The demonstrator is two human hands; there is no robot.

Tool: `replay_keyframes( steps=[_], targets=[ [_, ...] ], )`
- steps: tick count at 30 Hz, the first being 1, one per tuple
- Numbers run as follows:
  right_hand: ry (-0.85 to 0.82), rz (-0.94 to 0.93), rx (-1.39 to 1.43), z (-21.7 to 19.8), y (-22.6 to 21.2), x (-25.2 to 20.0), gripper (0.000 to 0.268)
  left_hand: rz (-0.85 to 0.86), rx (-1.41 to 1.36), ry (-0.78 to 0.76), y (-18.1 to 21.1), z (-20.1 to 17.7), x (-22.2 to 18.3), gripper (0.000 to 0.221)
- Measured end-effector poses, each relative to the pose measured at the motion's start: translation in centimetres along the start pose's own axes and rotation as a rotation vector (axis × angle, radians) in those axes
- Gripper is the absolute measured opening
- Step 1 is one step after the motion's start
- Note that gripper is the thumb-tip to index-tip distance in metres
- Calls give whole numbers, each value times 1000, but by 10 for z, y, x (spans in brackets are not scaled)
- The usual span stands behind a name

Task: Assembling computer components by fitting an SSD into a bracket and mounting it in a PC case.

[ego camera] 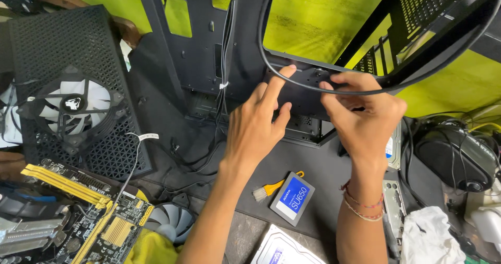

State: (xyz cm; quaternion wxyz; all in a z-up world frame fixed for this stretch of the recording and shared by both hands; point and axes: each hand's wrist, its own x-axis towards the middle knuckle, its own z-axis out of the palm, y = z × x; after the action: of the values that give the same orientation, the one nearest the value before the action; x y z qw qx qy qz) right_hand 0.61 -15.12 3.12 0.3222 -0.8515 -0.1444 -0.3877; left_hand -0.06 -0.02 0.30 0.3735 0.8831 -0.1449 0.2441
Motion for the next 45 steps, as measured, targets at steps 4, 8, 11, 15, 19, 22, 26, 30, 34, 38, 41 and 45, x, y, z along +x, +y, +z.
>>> replay_keyframes(
  steps=[4, 8, 11, 15, 19, 22, 26, 30, 34, 38, 41, 45],
  targets=[
    [-3, -122, 75, 8, 1, -2, 11, -6, -89, 37, 3, -1, 0, 53],
    [47, -173, 132, 18, 2, -2, 8, -3, -122, 94, 2, 8, -1, 49],
    [81, -159, 140, 23, 2, -4, 9, -12, -118, 93, 4, 9, 0, 39],
    [221, -172, 203, 37, 4, -4, 12, -38, -157, 86, -1, 15, -1, 30],
    [311, -200, 176, 40, 0, -4, 11, -18, -133, 101, 4, 11, -1, 29],
    [330, -206, 149, 40, 1, -3, 12, -19, -134, 95, 5, 9, -1, 30],
    [313, -185, 129, 40, 3, -4, 12, -29, -130, 85, 3, 11, 0, 33],
    [355, -214, 128, 41, -6, -1, 14, -32, -123, 81, 6, 6, 1, 28],
    [347, -172, 151, 43, 3, -3, 11, -51, -106, 61, 4, 8, 1, 29],
    [340, -126, 229, 44, 6, -4, 11, -56, -100, 49, 9, 4, 1, 26],
    [332, -170, 190, 41, 8, -3, 15, -64, -99, 44, 11, 1, 2, 26],
    [328, -207, 188, 42, 3, -2, 13, -67, -122, 44, 7, 5, 1, 29]
  ],
)
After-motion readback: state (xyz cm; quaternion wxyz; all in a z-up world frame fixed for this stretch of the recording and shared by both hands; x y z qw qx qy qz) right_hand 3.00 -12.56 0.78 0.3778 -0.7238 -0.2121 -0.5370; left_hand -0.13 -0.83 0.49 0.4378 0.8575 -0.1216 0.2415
